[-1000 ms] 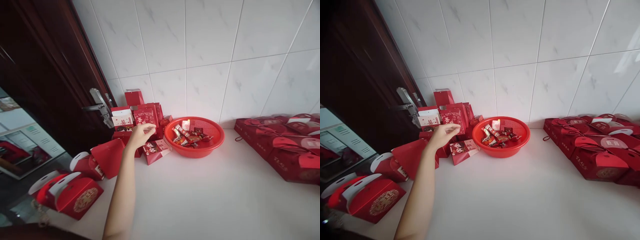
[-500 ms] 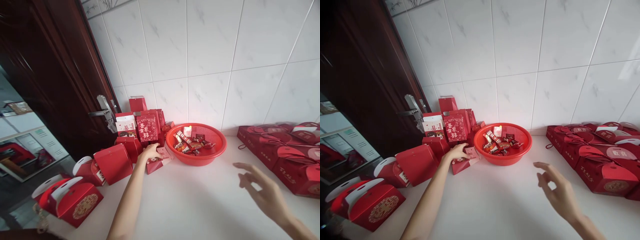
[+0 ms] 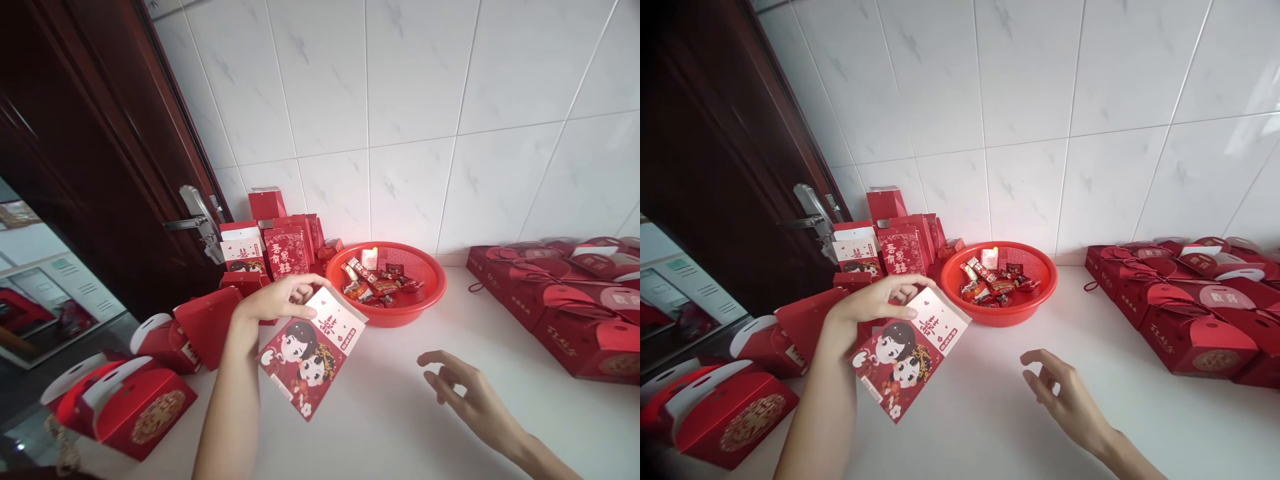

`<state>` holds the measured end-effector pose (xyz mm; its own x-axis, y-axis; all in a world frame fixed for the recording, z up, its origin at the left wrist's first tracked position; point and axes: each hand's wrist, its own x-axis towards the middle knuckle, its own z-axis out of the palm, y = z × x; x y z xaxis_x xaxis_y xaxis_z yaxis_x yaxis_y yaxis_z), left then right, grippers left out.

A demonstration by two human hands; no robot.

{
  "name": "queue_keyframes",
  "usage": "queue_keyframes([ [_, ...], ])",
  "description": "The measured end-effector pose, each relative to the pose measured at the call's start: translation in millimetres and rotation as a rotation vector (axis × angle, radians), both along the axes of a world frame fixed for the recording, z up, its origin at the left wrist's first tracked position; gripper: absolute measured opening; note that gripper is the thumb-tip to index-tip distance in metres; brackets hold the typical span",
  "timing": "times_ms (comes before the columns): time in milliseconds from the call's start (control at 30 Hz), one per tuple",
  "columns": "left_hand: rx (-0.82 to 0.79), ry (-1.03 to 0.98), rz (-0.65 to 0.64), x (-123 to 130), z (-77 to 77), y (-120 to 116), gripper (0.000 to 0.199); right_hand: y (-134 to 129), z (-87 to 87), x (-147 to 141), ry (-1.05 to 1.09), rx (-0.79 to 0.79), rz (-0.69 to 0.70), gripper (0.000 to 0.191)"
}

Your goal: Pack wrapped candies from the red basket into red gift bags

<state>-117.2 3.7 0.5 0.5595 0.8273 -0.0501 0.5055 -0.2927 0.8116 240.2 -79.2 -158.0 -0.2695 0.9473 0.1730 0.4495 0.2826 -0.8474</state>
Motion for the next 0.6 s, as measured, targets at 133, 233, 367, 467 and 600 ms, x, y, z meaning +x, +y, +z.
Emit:
queue_keyframes([
  [133,0.226,-0.257,-0.004,33.7,5.5,-17.2,0.059,-2.7,23.7,-19.2,0.177,-0.045,0.127,0.045],
  [233,0.341,-0.284,-0.023,63.0,-3.6,-19.2,0.053,3.2,37.0,-27.6,0.361,-0.047,0.194,0.059],
  [367,0.337,-0.133,-0.094,86.1,-15.0,-18.2,0.042,16.1,40.6,-29.3,0.438,-0.085,0.149,0.059],
  [467,0.417,-0.036,-0.088,91.1,-20.0,-16.2,0.025,23.9,29.7,-24.6,0.408,-0.040,0.077,0.049],
  [600,0.562,-0.001,0.003,93.3,-28.1,-9.7,0.027,27.8,10.0,-19.0,0.281,0.075,0.057,0.036],
])
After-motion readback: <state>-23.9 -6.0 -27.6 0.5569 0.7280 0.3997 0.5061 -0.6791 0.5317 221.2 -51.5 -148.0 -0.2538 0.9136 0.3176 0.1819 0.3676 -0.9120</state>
